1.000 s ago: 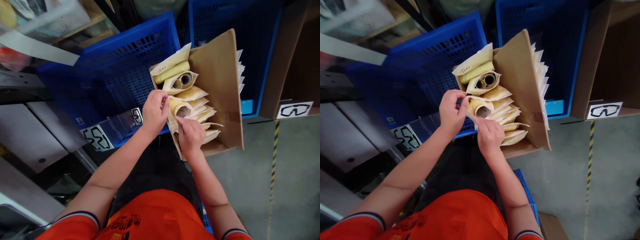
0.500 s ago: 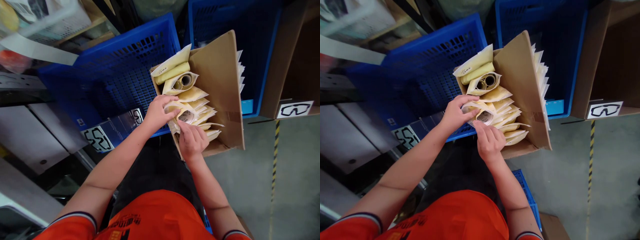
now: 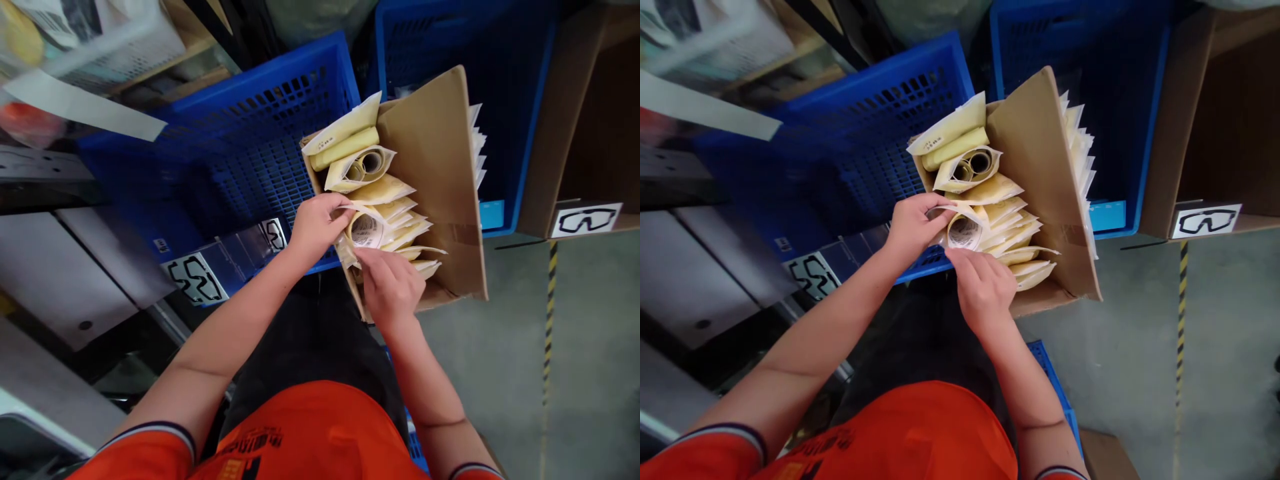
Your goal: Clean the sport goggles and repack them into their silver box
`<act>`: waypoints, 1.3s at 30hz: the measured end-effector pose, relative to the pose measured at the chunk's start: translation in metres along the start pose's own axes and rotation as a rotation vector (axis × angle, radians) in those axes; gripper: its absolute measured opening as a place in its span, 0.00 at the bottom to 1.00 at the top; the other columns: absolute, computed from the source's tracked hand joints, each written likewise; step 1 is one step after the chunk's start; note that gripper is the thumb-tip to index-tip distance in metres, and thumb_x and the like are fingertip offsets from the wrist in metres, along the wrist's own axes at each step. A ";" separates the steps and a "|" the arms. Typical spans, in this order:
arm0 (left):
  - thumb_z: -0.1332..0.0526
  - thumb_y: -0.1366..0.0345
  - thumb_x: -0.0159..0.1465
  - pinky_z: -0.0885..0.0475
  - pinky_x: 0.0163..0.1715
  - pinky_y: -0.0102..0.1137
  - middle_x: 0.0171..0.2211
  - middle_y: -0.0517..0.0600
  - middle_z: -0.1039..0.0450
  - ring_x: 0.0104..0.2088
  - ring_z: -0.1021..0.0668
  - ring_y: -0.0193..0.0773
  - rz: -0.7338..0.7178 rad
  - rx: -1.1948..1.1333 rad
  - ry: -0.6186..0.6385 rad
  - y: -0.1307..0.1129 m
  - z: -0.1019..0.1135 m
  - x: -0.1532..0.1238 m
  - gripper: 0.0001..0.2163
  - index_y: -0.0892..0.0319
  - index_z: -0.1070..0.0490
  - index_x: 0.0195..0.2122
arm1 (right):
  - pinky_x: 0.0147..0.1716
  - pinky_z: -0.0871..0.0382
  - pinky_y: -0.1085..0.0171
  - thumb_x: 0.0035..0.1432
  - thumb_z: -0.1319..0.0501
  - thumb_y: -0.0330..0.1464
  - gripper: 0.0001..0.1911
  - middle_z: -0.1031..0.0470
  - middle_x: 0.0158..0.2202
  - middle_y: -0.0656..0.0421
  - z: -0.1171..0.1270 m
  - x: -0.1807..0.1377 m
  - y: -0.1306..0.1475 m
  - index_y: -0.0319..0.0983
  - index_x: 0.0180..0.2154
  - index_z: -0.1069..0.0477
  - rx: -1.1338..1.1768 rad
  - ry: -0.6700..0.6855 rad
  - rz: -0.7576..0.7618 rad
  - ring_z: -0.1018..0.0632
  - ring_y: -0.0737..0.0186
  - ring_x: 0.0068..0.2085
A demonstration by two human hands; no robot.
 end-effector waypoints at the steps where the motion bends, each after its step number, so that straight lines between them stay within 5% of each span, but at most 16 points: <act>1: 0.36 0.63 0.62 0.27 0.37 0.33 0.35 0.49 0.17 0.36 0.18 0.41 0.004 0.005 0.014 0.001 0.000 0.000 0.07 0.58 0.20 0.36 | 0.49 0.27 0.66 0.71 0.45 0.31 0.14 0.16 0.45 0.57 -0.001 0.004 -0.001 0.43 0.50 0.21 0.028 0.021 -0.039 0.17 0.64 0.44; 5: 0.37 0.65 0.60 0.28 0.36 0.32 0.33 0.48 0.17 0.35 0.19 0.41 0.019 0.031 0.030 0.006 0.000 0.003 0.06 0.57 0.20 0.34 | 0.46 0.27 0.63 0.73 0.51 0.34 0.19 0.17 0.46 0.55 -0.009 0.020 -0.012 0.41 0.53 0.23 0.030 0.135 -0.267 0.18 0.60 0.46; 10: 0.37 0.65 0.60 0.31 0.32 0.32 0.29 0.47 0.20 0.30 0.22 0.39 -0.041 0.099 0.030 0.008 -0.009 0.010 0.05 0.58 0.22 0.31 | 0.40 0.31 0.59 0.67 0.42 0.35 0.17 0.17 0.40 0.53 -0.025 0.036 -0.027 0.41 0.54 0.24 -0.239 0.245 -0.457 0.19 0.52 0.40; 15: 0.35 0.66 0.59 0.37 0.26 0.31 0.24 0.45 0.24 0.25 0.26 0.36 -0.011 0.127 0.027 0.016 -0.012 0.019 0.04 0.58 0.24 0.28 | 0.44 0.35 0.59 0.67 0.42 0.30 0.20 0.21 0.43 0.53 -0.043 0.045 -0.033 0.42 0.59 0.28 -0.250 0.214 -0.277 0.24 0.54 0.44; 19: 0.35 0.67 0.58 0.38 0.27 0.32 0.23 0.45 0.26 0.25 0.27 0.37 -0.037 0.173 0.055 0.023 -0.012 0.021 0.04 0.58 0.24 0.27 | 0.42 0.37 0.58 0.67 0.42 0.31 0.12 0.25 0.43 0.51 -0.055 0.053 -0.043 0.39 0.46 0.21 -0.307 0.216 -0.244 0.29 0.52 0.46; 22: 0.36 0.65 0.60 0.37 0.28 0.32 0.24 0.47 0.25 0.26 0.27 0.37 -0.056 0.186 0.037 0.026 -0.013 0.021 0.05 0.58 0.24 0.28 | 0.41 0.39 0.58 0.70 0.45 0.32 0.15 0.25 0.39 0.51 -0.060 0.057 -0.051 0.39 0.36 0.20 -0.324 0.211 -0.206 0.31 0.53 0.44; 26: 0.36 0.65 0.60 0.34 0.32 0.31 0.28 0.48 0.22 0.29 0.25 0.37 -0.033 0.146 -0.006 0.028 -0.015 0.020 0.05 0.59 0.23 0.30 | 0.41 0.39 0.58 0.70 0.46 0.31 0.16 0.23 0.39 0.52 -0.060 0.051 -0.049 0.40 0.35 0.21 -0.301 0.089 -0.140 0.29 0.55 0.42; 32: 0.37 0.67 0.59 0.30 0.37 0.31 0.33 0.48 0.20 0.33 0.22 0.38 0.007 0.101 -0.015 0.029 -0.015 0.019 0.04 0.59 0.23 0.32 | 0.43 0.34 0.61 0.70 0.45 0.26 0.11 0.18 0.43 0.55 -0.042 0.019 -0.020 0.40 0.43 0.24 -0.231 -0.138 -0.046 0.21 0.60 0.43; 39: 0.36 0.71 0.57 0.30 0.38 0.32 0.33 0.48 0.20 0.34 0.22 0.39 -0.020 0.143 -0.040 0.026 -0.010 0.022 0.04 0.60 0.22 0.33 | 0.48 0.26 0.62 0.65 0.40 0.23 0.10 0.17 0.47 0.57 0.010 -0.016 -0.005 0.41 0.45 0.27 -0.046 -0.066 0.204 0.19 0.57 0.50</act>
Point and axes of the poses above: each hand's wrist, its own x-axis towards the middle knuckle, its own z-axis out of the back of the hand, y = z × x, the point moved 1 cm from there along x, towards the middle knuckle
